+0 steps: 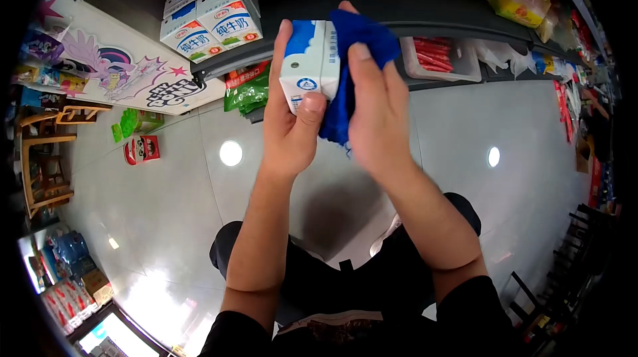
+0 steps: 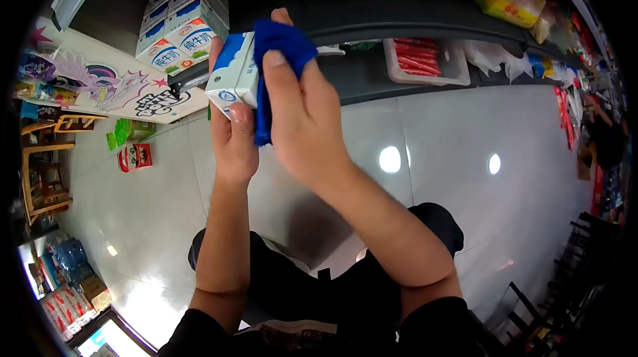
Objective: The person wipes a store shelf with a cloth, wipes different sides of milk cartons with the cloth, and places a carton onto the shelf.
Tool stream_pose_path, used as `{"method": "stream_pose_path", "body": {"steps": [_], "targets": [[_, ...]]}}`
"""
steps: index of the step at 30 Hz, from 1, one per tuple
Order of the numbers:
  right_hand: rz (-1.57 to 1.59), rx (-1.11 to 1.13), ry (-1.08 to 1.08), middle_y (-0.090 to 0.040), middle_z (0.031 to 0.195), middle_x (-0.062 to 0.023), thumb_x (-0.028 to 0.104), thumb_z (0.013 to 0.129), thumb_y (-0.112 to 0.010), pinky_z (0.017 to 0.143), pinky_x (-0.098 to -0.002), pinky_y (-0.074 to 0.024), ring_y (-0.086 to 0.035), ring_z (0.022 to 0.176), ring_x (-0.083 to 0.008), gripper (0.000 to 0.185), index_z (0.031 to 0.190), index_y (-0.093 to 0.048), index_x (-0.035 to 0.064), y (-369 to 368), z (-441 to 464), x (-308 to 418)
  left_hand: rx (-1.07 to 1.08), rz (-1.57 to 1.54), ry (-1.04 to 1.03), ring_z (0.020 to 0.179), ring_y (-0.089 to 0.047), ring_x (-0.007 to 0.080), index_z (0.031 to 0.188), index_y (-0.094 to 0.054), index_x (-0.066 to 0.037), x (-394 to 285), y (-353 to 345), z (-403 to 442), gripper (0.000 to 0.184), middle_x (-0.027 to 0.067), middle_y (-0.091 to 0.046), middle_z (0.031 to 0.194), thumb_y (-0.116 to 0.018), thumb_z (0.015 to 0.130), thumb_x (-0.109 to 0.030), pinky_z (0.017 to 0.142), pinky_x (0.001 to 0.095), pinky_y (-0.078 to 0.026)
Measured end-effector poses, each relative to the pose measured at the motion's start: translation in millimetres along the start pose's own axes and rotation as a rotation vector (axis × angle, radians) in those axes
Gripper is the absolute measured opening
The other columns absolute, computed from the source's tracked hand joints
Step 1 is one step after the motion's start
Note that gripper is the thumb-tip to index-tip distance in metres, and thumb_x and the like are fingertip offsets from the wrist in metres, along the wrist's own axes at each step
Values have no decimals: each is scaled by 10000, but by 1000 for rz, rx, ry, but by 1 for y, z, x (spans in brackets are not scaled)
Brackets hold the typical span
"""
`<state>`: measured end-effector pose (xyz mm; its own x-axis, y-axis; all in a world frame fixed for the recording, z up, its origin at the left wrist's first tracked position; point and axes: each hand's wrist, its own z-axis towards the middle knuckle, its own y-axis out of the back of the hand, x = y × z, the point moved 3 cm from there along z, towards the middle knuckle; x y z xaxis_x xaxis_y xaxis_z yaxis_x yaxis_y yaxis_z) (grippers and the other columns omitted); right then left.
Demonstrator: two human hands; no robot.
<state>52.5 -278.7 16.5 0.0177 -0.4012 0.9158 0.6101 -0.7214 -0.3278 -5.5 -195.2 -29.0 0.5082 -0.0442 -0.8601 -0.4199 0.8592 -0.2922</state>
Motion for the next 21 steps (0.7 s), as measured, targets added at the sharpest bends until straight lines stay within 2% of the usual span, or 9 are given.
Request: {"method": "stream_pose_path", "body": {"steps": [3,7,8,10,11,14,17,20,21], "targets": [[78,-22,-78,-440,1431,-227,204,1042,-408,1028,-330,-415,-541,1217,-252,506,1445,-306,-84,2,-14,-5,-29,94,59,1215,-522,220,1550,-116,-48,2,-1,-4,785,163,-505,1361,-552,985,-373,1036,322,-407],[-197,86,-25,-282,1523,-292,200,1029,-420,1141,-425,-251,-280,1423,-391,495,1420,-349,-95,10,-40,-18,-6,-49,92,1222,-535,236,1555,-76,-69,-1,-8,5,755,173,-503,1365,-526,1001,-317,1048,337,-412],[-255,118,74,-248,1535,-302,188,1025,-420,1162,-443,-201,-204,1453,-416,490,1417,-354,-99,11,-41,-19,-13,-39,98,1223,-535,237,1554,-75,-67,-4,-12,4,754,174,-498,1369,-521,1002,-322,1046,340,-418],[-265,137,101,-255,1537,-289,183,1023,-421,1171,-447,-176,-191,1453,-433,511,1437,-318,-99,17,-34,-16,-25,-20,111,1226,-534,239,1553,-73,-63,-9,-19,4,751,177,-489,1377,-511,1005,-331,1043,347,-431],[-229,104,115,-256,1539,-284,184,1024,-419,1171,-449,-176,-192,1451,-436,515,1442,-311,-97,20,-31,-15,-16,-14,91,1230,-530,240,1552,-73,-58,-3,-20,3,753,177,-483,1383,-509,1005,-337,1043,347,-431],[-142,47,80,-275,1544,-249,209,1036,-400,1164,-401,-212,-239,1450,-370,522,1454,-296,-87,33,-23,-9,63,-17,38,1252,-507,237,1544,-69,-23,4,-28,-3,789,175,-459,1410,-511,998,-384,1059,337,-401],[96,-32,-61,-312,1535,-224,268,1041,-416,1140,-334,-267,-322,1424,-280,549,1451,-310,-81,45,-12,2,97,92,3,1280,-480,244,1540,-58,-2,2,-41,-6,819,179,-434,1434,-502,995,-422,1087,342,-360],[72,-57,-73,-323,1529,-230,286,1035,-435,1131,-344,-285,-348,1410,-308,565,1446,-317,-82,50,-11,3,65,213,74,1372,-365,244,1541,-57,-8,3,-48,-6,935,170,-334,1499,-430,947,-626,1132,359,-292],[-73,-23,30,-309,1530,-244,278,1026,-445,1135,-369,-276,-330,1414,-340,571,1448,-314,-82,49,-15,-2,54,194,81,1372,-372,248,1541,-53,-9,-1,-50,-5,928,164,-336,1502,-415,952,-628,1135,361,-289]]}}
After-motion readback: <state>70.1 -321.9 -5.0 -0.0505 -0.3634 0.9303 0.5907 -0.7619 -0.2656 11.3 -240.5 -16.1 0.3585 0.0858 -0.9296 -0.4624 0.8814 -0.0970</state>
